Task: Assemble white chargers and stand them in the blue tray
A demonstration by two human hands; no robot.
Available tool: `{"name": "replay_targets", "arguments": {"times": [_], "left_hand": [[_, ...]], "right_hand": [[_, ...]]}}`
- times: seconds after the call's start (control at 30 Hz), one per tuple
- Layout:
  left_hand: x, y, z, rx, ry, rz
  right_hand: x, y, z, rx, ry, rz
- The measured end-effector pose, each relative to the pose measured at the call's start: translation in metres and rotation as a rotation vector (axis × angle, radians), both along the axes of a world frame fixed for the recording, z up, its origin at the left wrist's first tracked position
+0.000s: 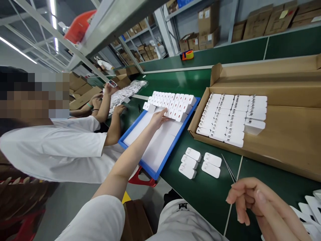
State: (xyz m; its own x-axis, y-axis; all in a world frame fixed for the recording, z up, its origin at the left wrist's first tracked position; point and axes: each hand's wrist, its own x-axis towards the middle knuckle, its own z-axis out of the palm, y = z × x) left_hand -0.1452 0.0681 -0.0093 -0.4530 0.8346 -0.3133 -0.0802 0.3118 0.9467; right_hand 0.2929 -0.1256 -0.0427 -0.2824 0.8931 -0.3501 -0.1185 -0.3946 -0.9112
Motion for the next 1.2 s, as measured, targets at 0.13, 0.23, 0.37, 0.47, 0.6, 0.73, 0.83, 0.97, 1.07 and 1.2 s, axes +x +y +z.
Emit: {"name": "replay_targets", "arguments": {"times": [0.13,0.23,0.37,0.47,0.6,0.73,0.83,0.97,1.07,1.2], "left_hand": [[-0.004,0.002,0.001,-0.02,0.054,-0.059],[-0.004,0.002,-0.001,-0.02,0.114,-0.071],[0.001,0.003,-0.005,-0.013,0.196,-0.045],[0.006,0.004,-0.002,-0.01,0.237,-0.046],[0.012,-0.004,0.018,0.041,0.369,-0.062],[0.04,-0.044,0.055,0.261,0.634,-0.083],[0.089,-0.097,0.072,0.412,0.779,-0.376],[0.154,-0.162,0.063,0.76,1.37,-1.196],[0.174,-0.183,0.045,0.814,1.567,-1.225],[0.173,-0.185,0.03,0.866,1.648,-1.127]], "right_hand": [[0.003,0.001,-0.008,0.014,0.02,-0.004],[-0.001,0.001,-0.007,0.028,0.012,-0.009],[-0.012,0.002,0.012,0.064,-0.008,-0.02],[-0.025,0.003,0.043,0.108,-0.024,-0.046],[-0.036,0.009,0.072,0.163,-0.037,-0.139],[-0.036,0.013,0.073,0.213,-0.173,-0.205],[-0.035,0.013,0.07,0.236,-0.266,-0.175],[-0.036,0.015,0.071,0.251,-0.254,-0.144],[-0.036,0.016,0.073,0.269,-0.257,-0.152],[-0.036,0.016,0.074,0.281,-0.248,-0.138]]}}
